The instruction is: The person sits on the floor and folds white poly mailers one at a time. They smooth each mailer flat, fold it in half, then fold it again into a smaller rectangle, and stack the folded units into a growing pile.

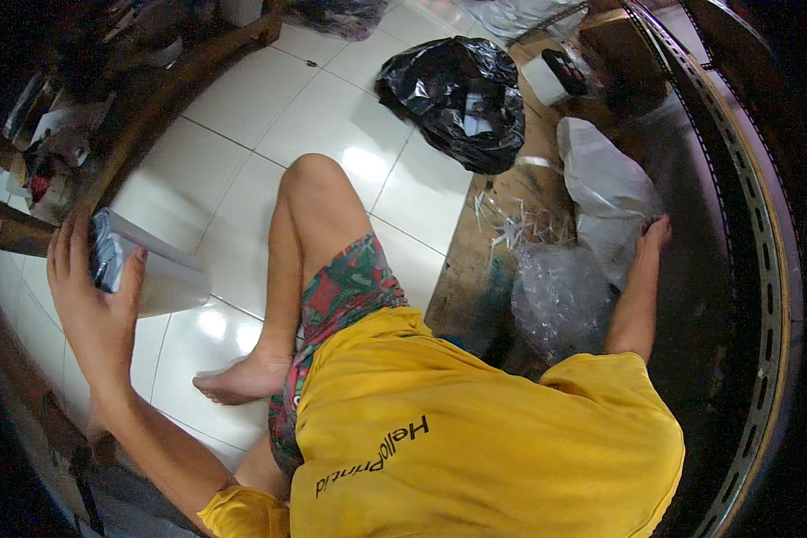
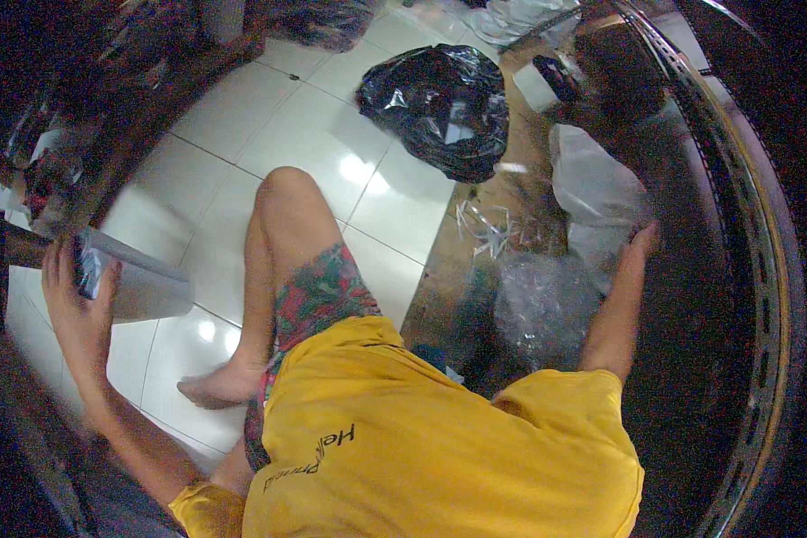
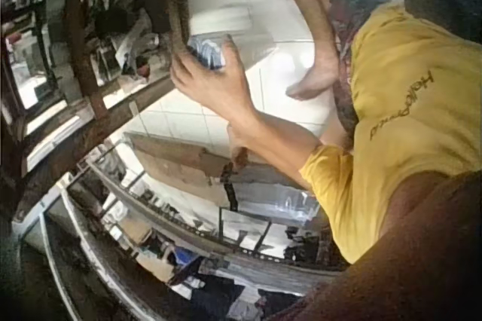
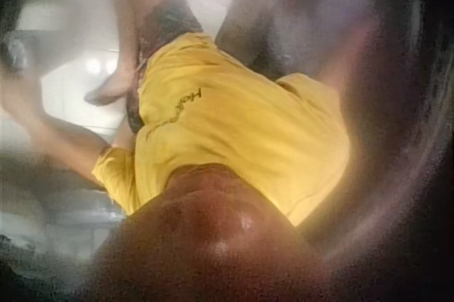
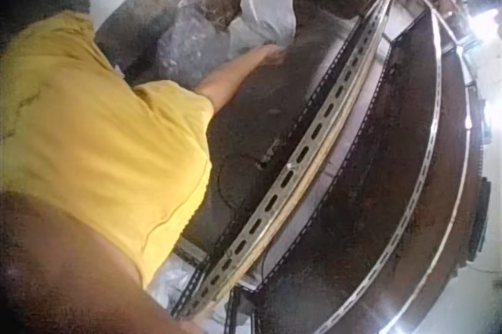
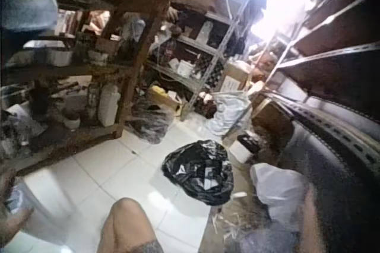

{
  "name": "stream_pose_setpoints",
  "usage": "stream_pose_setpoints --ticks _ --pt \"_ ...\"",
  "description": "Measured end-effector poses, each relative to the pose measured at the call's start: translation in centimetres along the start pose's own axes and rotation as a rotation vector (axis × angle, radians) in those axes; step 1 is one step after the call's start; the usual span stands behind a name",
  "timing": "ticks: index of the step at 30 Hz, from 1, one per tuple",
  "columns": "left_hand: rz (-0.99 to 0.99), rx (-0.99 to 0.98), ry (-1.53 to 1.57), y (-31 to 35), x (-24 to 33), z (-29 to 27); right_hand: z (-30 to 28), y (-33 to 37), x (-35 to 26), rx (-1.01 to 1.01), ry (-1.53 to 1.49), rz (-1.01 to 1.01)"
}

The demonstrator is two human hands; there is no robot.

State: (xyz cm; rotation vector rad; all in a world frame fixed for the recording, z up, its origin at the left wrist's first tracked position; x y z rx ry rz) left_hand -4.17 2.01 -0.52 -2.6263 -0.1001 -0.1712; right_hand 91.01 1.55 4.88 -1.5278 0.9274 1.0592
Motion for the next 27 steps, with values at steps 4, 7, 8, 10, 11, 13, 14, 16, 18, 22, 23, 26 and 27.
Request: stream_pose_setpoints --ticks 4,7,8,10,11,13,14,16,18,22,23,26,27 --pt "0.009 0.045 0.182 0.8 -0.8 1.2 -4.3 -8.0 5.5 -0.131 0.246 -0.056" --pt "-0.084 0.104 0.259 1.7 -0.6 -0.5 5.0 -5.4 7.5 -0.170 1.531 -0.534" --pt "-0.090 0.119 0.282 1.7 -0.6 -0.6 8.3 -2.7 8.5 -0.202 1.302 -0.569" --pt "-0.085 0.173 0.342 1.5 -0.1 -1.4 16.0 7.2 10.0 -0.525 0.754 -0.643" --pt "-0.116 0.239 0.417 1.6 0.0 -1.7 21.1 16.8 8.4 -0.833 0.408 -0.593" --pt "-0.156 0.352 0.506 3.0 -1.0 -0.3 26.1 35.7 2.2 -1.327 0.147 -0.542" --pt "-0.214 0.462 0.556 4.3 -1.1 1.0 26.4 44.8 -1.8 -1.605 0.058 -0.395" --pt "-0.306 0.699 0.645 6.8 0.3 3.8 26.8 58.4 -5.2 -1.959 -0.122 -0.430" --pt "-0.554 0.631 0.679 9.1 2.2 5.8 28.5 67.9 -5.8 -2.157 -0.316 -0.353" --pt "-0.787 0.529 0.621 10.9 5.8 10.1 29.7 80.2 -6.8 -2.381 -0.527 -0.376" --pt "-0.832 0.516 0.616 10.9 6.5 10.7 30.0 81.7 -6.9 -2.423 -0.523 -0.437" --pt "-0.831 0.539 0.516 10.0 7.1 11.1 29.4 82.9 -8.4 -2.519 -0.505 -0.362" --pt "-0.856 0.528 0.483 9.4 7.2 10.8 29.3 82.8 -8.6 -2.549 -0.548 -0.353"
Point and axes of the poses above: each hand's wrist, its own y-axis away from the middle knuckle, its own z-axis out of the palm, x = y × z, the point moved 2 cm from there along -y, towards the middle knuckle, and after that the axes turned 2 degrees about -z, right-handed, at the moved point
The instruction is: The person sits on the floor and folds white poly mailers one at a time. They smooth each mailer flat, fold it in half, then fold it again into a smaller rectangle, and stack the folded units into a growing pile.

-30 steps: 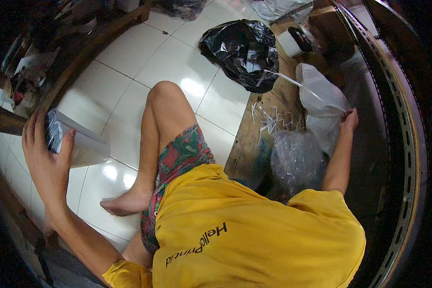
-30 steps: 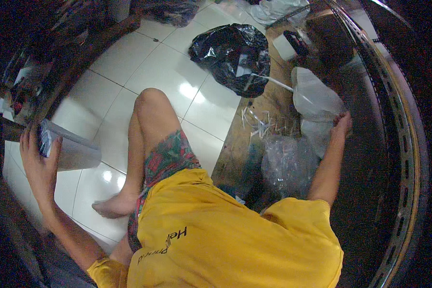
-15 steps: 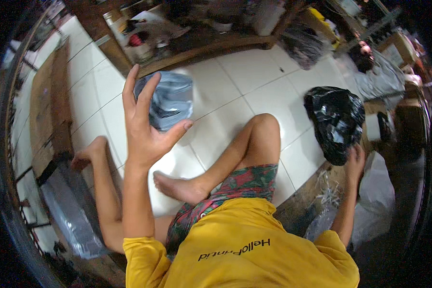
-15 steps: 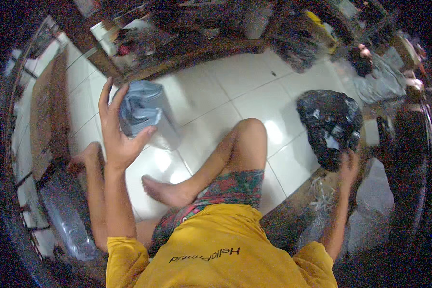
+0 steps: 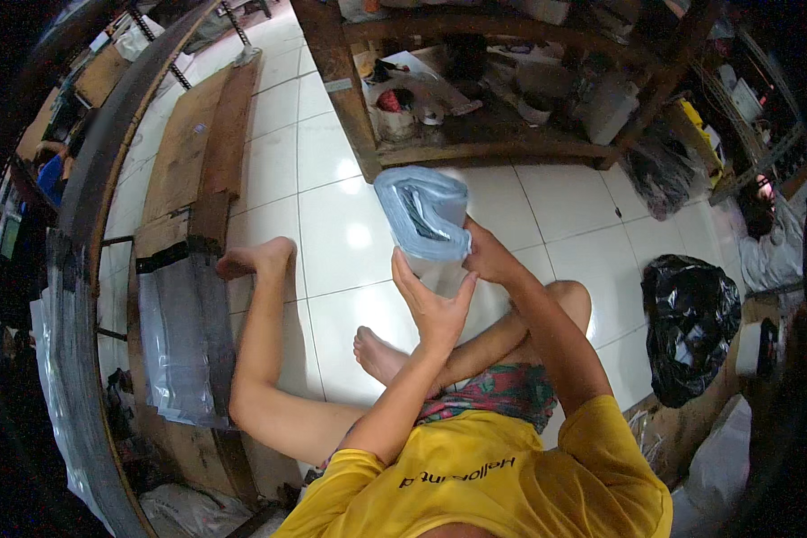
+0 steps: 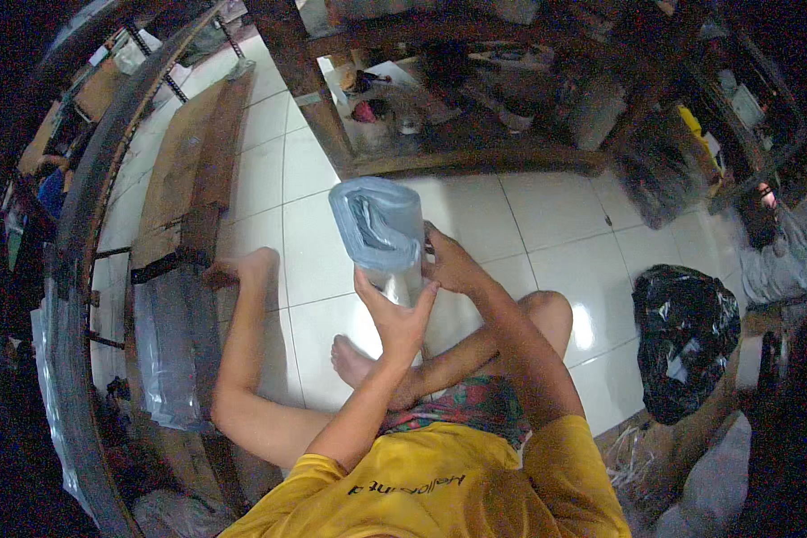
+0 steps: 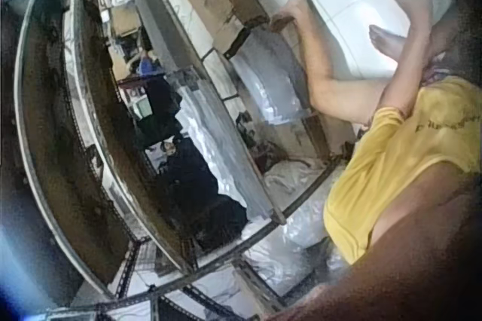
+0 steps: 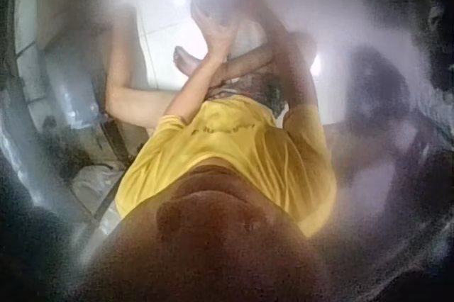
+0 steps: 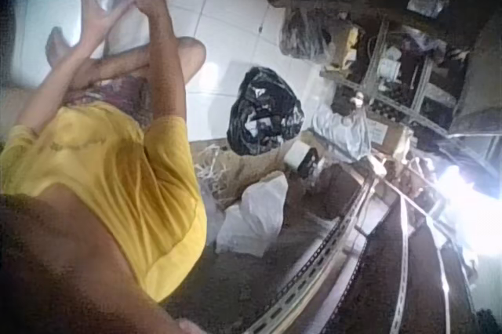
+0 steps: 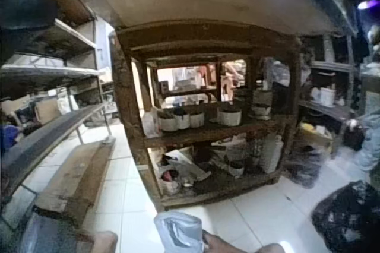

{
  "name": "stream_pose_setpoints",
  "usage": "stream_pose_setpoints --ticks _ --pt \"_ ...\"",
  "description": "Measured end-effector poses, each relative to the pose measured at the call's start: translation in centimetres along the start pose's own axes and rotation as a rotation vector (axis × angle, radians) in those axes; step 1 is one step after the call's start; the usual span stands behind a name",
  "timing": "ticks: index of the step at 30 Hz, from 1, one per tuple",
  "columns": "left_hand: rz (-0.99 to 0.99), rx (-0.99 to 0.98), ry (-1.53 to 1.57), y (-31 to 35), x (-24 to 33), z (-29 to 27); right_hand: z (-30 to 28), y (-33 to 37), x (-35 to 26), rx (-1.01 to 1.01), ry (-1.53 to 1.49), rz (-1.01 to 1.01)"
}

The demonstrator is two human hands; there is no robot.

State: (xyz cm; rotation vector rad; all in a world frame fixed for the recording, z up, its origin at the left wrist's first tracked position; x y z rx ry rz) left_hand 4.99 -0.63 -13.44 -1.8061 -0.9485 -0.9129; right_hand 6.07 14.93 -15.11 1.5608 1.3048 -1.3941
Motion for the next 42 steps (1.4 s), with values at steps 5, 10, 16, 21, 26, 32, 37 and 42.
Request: stream_pose_setpoints --ticks 5,10,16,21,26,32,37,42 --pt "-0.033 0.066 0.059 -0.6 -1.3 0.2 1.3 0.3 -0.7 0.010 0.199 -0.067" --pt "-0.059 0.043 0.178 -2.2 -4.2 -2.4 3.3 0.1 2.4 0.350 0.181 0.162" --pt "-0.111 -0.023 0.365 -6.3 -8.3 -8.1 2.5 -1.4 -2.7 0.305 0.194 0.128" --pt "-0.472 -0.127 0.963 -8.9 -8.0 -11.1 1.2 -2.4 -13.9 0.186 0.410 0.048" --pt "-0.560 -0.223 1.506 -9.5 -8.4 -10.1 0.2 -2.5 -23.3 0.062 0.359 0.135" --pt "-0.567 -0.194 1.476 -5.2 -7.7 -8.8 0.3 -1.1 -27.6 0.181 0.200 0.288" --pt "-0.668 -0.392 1.398 -4.5 -8.9 -8.7 -0.5 1.1 -23.0 0.286 0.103 0.364" --pt "-0.813 -0.482 0.925 -3.5 -10.5 -7.5 0.8 2.1 -18.3 0.305 -0.219 0.320"
Point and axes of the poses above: each hand's wrist, its own y-axis away from the middle knuckle, its own z-axis out of the palm, x = y × z, the point moved 2 cm from there along -y, towards the middle knuckle, and after that the axes turned 2 degrees about -z, right-handed, at the moved point
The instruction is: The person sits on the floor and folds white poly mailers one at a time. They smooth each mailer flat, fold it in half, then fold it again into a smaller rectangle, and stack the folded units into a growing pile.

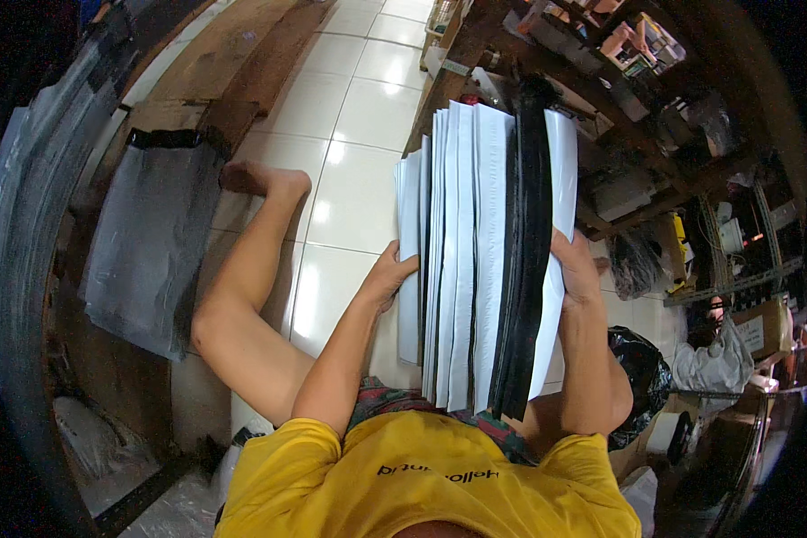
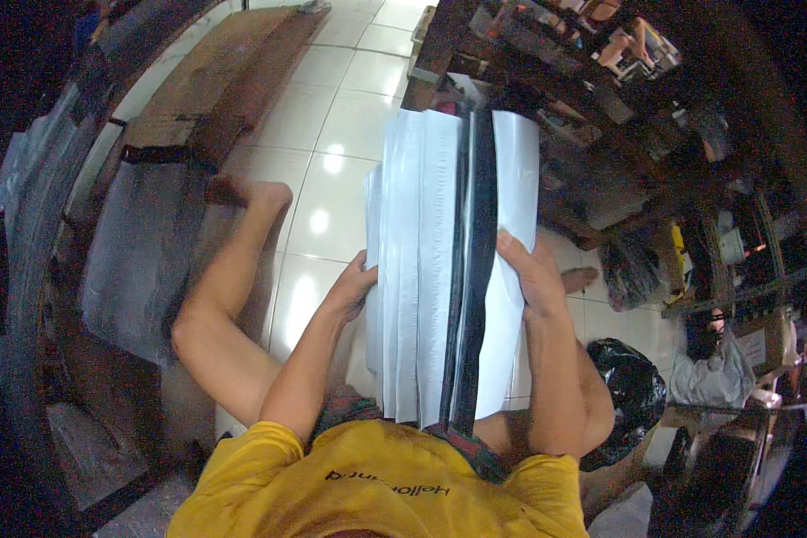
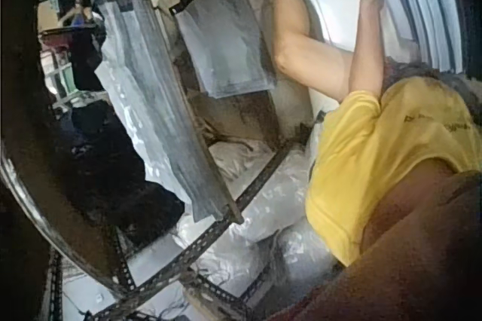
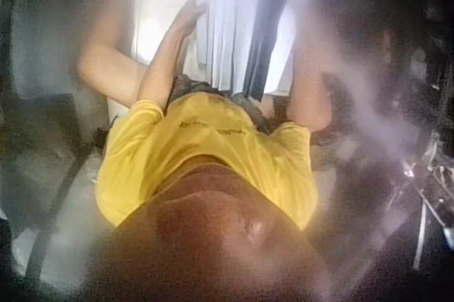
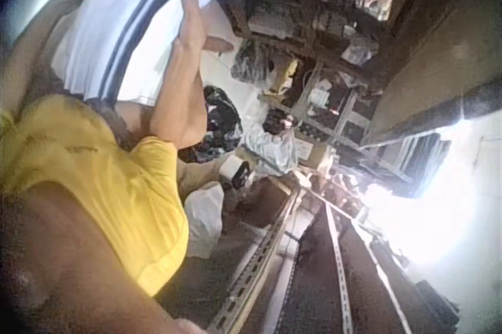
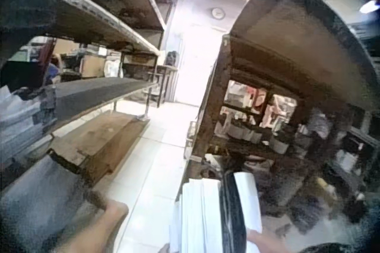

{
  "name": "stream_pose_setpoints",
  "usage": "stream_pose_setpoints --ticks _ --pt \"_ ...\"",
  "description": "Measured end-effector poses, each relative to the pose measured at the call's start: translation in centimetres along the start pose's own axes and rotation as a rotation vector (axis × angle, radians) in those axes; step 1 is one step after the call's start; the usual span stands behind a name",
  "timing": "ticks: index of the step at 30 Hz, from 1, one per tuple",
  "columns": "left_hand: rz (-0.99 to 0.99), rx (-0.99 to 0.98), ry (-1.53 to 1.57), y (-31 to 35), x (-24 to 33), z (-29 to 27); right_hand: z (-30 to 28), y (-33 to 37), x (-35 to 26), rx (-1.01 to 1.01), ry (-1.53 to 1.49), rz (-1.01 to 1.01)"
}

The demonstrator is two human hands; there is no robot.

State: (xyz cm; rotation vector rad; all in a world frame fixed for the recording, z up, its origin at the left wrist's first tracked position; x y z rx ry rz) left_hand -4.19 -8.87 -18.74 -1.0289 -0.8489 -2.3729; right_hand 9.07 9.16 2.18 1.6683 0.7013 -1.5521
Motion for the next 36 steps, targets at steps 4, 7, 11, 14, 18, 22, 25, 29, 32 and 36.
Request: stream_pose_setpoints --ticks 4,7,11,14,18,22,25,29,32,36 --pt "-0.112 -0.025 -0.074 -0.2 -1.7 -0.9 -3.5 -2.5 6.6 -0.098 -0.231 0.025" --pt "-0.198 -0.019 -0.200 -2.1 -4.1 -2.3 -5.1 -3.6 10.5 -0.050 -0.212 0.106" --pt "-0.189 0.294 -0.689 -6.1 -10.2 -4.8 -8.8 -5.7 17.9 0.056 0.061 0.330" --pt "-0.207 0.417 -0.913 -6.3 -9.3 -1.4 -15.9 -7.5 28.1 0.344 0.621 0.346" --pt "-0.170 0.496 -0.984 -6.1 -9.1 -0.5 -18.3 -7.6 30.8 0.315 0.459 0.322" --pt "-0.156 0.473 -0.684 -6.6 -11.0 -2.3 -15.0 -5.6 28.9 0.287 0.942 -0.176" --pt "-0.308 0.363 -0.232 -7.1 -10.7 -2.4 -10.0 -4.4 29.0 0.253 1.046 -0.236" --pt "-0.347 0.336 -0.164 -6.4 -9.6 -2.2 -4.4 -4.5 25.7 0.093 1.166 0.183" --pt "-0.305 0.283 -0.238 -6.1 -9.4 -1.6 -2.4 -5.5 26.2 -0.021 1.186 0.338" --pt "-0.266 0.289 -0.410 -6.8 -10.6 -2.2 -0.2 -6.3 25.9 -0.093 1.344 0.396"
Point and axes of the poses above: each hand's wrist, its own y-axis away from the middle knuckle, its own z-axis out of the palm, x = y × z, the point moved 2 cm from there along -y, towards the middle knuckle, and after that the axes turned 2 degrees about -z, right-handed, at the moved point
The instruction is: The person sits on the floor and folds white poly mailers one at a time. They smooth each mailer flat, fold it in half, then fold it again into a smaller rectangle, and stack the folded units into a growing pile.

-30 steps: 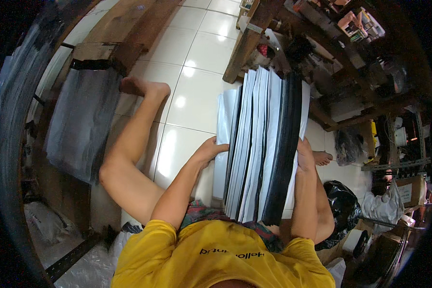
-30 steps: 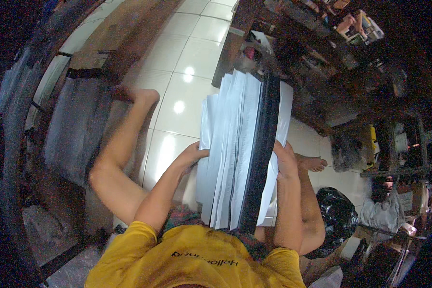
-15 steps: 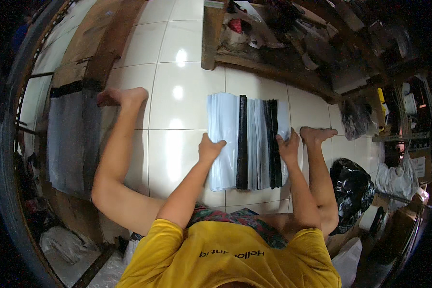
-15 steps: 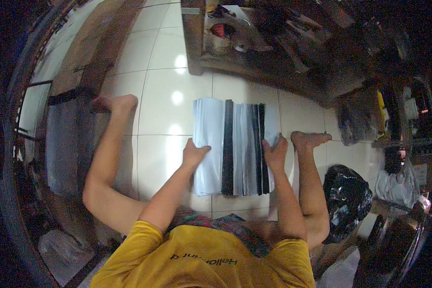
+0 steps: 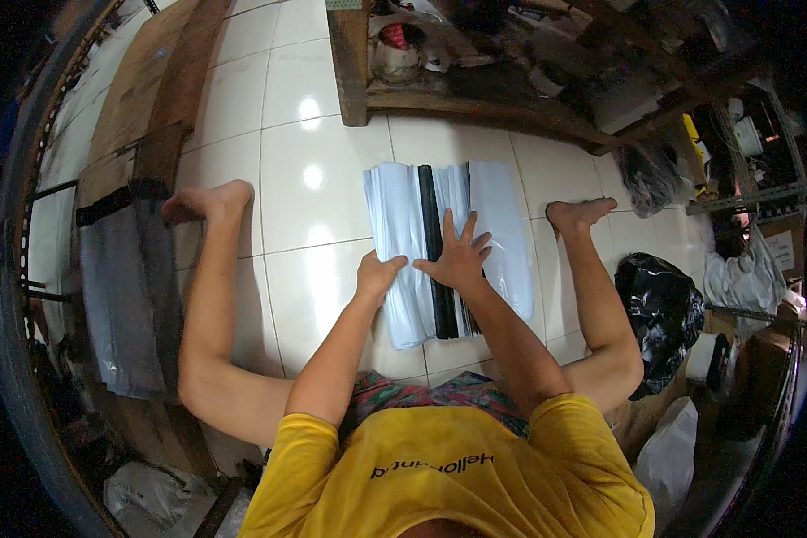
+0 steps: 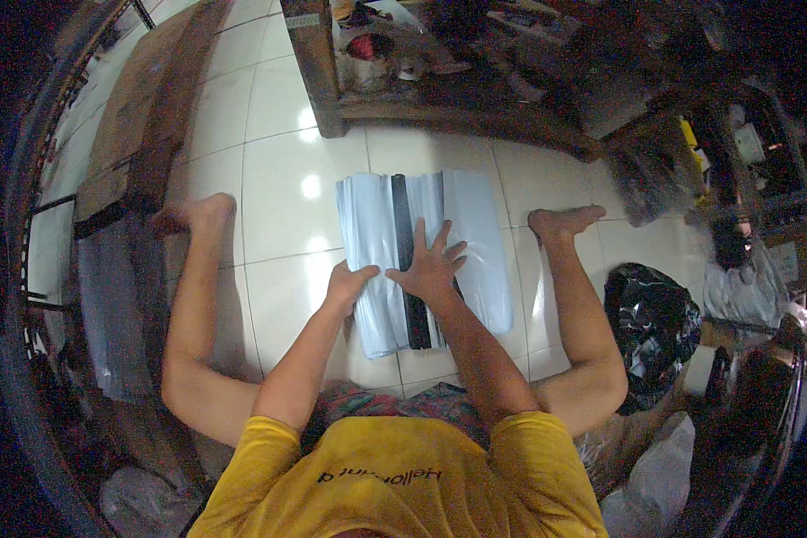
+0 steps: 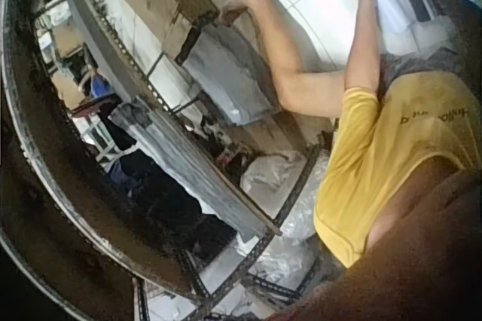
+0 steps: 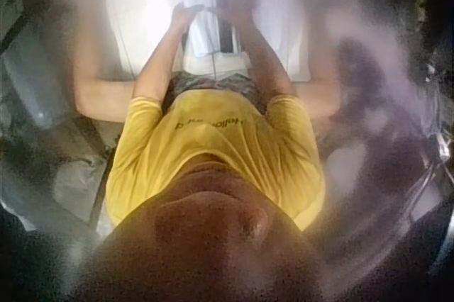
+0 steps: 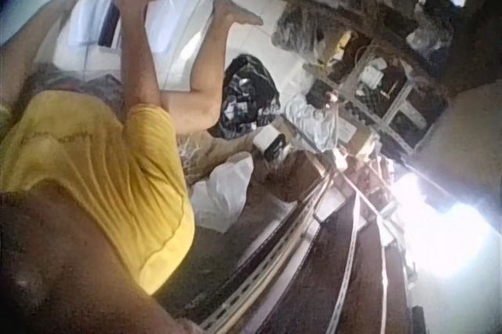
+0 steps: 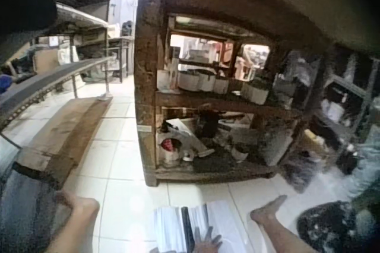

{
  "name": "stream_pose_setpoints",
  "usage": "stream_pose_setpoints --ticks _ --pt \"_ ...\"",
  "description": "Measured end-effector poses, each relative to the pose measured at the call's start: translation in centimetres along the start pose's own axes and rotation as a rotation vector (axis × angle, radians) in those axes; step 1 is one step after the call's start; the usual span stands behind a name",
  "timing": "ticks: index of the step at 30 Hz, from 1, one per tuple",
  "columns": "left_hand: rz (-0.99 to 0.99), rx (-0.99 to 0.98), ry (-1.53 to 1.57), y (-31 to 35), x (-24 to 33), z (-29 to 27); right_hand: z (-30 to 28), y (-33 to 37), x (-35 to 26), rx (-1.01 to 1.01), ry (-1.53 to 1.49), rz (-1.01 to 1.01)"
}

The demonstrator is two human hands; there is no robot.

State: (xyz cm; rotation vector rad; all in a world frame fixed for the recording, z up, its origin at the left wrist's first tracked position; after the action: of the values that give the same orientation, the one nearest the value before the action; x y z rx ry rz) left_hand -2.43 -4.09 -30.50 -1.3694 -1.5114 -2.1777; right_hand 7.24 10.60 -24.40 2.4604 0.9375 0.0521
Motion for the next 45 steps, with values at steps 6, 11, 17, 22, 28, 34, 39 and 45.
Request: stream_pose_setpoints --ticks 6,11,17,22,28,34,39,45 --pt "-0.014 0.003 0.116 -0.3 -0.9 0.0 0.4 -0.3 3.5 0.103 -0.210 -0.057" --pt "-0.009 -0.055 0.193 -0.3 -1.2 -0.1 0.8 0.2 1.3 -0.029 -0.050 0.021" --pt "-0.050 -0.081 0.269 0.5 -1.5 -0.8 -0.2 -0.5 4.0 0.025 -0.119 -0.038" --pt "-0.055 -0.066 0.216 0.9 -0.7 -0.8 0.9 -0.1 2.8 0.195 0.103 -0.064" --pt "-0.075 -0.076 0.246 0.5 -1.0 -0.7 -0.1 -1.9 8.3 0.317 0.011 -0.052" --pt "-0.069 -0.096 0.192 0.5 1.1 -2.2 -8.7 -1.5 18.9 0.773 -0.032 -0.177" --pt "-0.084 -0.074 0.180 -0.4 1.2 -2.8 -9.8 -4.1 22.9 0.760 0.109 -0.068" --pt "-0.121 -0.099 0.124 -0.9 1.3 -3.4 -0.9 -2.5 5.0 0.473 -0.194 -0.248"
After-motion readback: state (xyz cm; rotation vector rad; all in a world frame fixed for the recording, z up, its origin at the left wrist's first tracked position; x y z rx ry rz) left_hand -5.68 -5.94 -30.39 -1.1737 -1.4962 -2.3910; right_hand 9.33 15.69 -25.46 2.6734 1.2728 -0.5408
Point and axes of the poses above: each hand's wrist, its own y-axis away from the middle knuckle, its own z-axis out of the palm, x = y × z, the point moved 2 cm from there along -y, towards the middle knuckle, and after that the axes turned 2 degrees about -z, right-handed, at the moved point
